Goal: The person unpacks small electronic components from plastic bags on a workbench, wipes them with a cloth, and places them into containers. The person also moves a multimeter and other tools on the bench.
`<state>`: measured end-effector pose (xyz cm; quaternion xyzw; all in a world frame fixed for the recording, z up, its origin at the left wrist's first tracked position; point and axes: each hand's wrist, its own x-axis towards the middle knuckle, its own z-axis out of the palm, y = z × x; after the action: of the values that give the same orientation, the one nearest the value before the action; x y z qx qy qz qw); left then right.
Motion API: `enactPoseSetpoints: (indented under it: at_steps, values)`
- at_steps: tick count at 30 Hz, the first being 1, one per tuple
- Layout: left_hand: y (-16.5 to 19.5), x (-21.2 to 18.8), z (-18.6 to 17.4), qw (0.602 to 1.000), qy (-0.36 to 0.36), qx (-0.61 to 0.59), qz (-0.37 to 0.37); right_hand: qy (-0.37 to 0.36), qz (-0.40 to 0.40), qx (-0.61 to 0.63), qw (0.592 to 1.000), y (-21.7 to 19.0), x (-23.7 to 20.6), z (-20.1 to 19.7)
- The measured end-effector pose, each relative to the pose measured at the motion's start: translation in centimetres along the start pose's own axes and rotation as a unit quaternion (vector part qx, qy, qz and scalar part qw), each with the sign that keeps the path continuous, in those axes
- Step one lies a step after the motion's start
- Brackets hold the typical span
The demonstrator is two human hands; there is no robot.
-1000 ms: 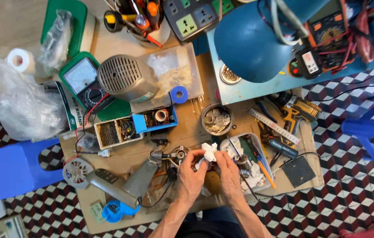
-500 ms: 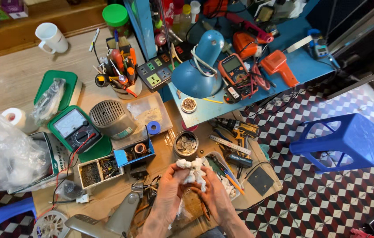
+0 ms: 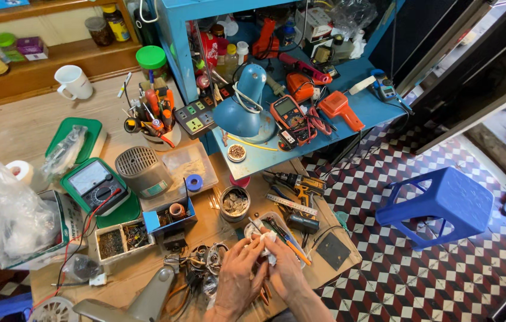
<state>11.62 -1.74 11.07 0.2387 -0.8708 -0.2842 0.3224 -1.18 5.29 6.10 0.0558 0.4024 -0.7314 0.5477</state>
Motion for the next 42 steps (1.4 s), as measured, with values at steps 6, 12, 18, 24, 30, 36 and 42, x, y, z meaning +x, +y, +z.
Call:
enactPoseSetpoints:
  at_steps: [6,12,18,24,30,36,42]
  values:
    - [-1.1,-1.3,0.2,0.971,0.055,-0.067,-0.225,0.027,-0.022,-0.152,0.988,-6.3,4.4,-6.4]
    - [-4.7,-8.7,-0.9,0.82,0.228,-0.06,-0.522,0.01,-0.044,-0.307,0.951,-9.8,9.4,-14.2]
    - [-5.0,-14.0,2.8,0.727,0.286,-0.125,-0.611,0.026,0.008,-0.377,0.926,-8.5,13.7,-14.9]
    - [-5.3,-18.1,5.6,0.716,0.28,-0.15,-0.621,0.006,-0.041,-0.483,0.875,-7.4,15.3,-16.7]
    - [-6.9,-18.5,7.2,0.712,0.197,-0.085,-0.669,-0.029,0.054,-0.458,0.887,-5.9,15.2,-16.4]
    - [-9.3,-15.7,9.4,0.809,0.147,0.063,-0.565,-0.075,0.145,-0.494,0.854,-2.9,13.2,-14.2]
    - [-11.5,-12.5,11.0,0.824,0.112,0.131,-0.54,-0.049,0.158,-0.555,0.815,-2.3,11.4,-12.3]
